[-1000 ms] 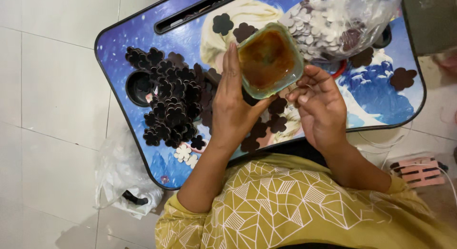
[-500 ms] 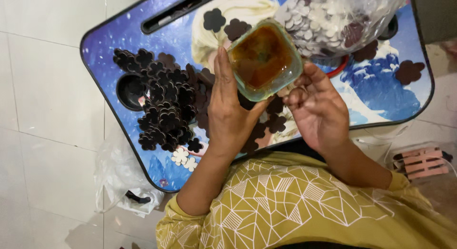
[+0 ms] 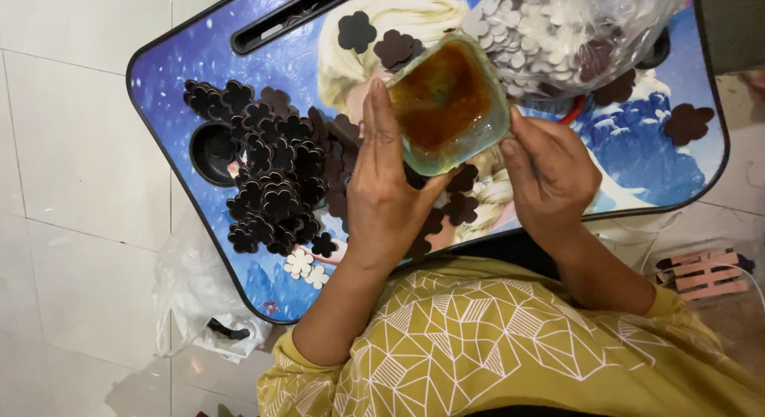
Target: The person sits on the floor and assembles decorative flower pieces, pressing dark flower-shaped cutouts onto white flower-shaped bases. They take glue from a container on the lap tray, apply it to a cutout, align it over a white base, and press the pieces together, setting finished flowers aside on the tray.
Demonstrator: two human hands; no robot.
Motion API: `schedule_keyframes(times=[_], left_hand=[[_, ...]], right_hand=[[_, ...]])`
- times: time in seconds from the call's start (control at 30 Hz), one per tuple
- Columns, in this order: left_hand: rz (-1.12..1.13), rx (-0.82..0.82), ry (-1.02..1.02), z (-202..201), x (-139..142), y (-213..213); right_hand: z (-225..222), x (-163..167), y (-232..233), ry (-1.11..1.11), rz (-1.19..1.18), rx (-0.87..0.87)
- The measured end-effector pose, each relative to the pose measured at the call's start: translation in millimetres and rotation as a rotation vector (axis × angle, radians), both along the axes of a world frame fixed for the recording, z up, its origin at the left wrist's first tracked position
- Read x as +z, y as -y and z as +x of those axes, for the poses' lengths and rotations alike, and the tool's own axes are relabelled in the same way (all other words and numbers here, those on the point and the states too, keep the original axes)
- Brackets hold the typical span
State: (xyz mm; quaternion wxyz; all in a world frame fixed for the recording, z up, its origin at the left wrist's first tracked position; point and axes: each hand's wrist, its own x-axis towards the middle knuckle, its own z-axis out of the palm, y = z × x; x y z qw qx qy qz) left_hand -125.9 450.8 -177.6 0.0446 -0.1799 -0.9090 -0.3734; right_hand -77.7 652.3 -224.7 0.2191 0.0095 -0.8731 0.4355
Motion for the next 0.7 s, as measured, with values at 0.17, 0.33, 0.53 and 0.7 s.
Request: schedule_keyframes(times=[0.17,0.33,0.53,0.7], left_hand=[[0.024,-0.007,0.006,-6,3,1],[0.033,0.005,0.007,-6,6,0],[0.026,0.013,0.001,0,6,0],[0.026,0.031,0.006,2,3,-1]], right_hand=[[-9,6,-3,-0.136,0.221,0.005],[-11,6,-15,0.126,-0.306,0.053],[-3,0,-20,0.241,-0.713,0.132],[-1,-8,-22,0.244,-0.787,0.12]])
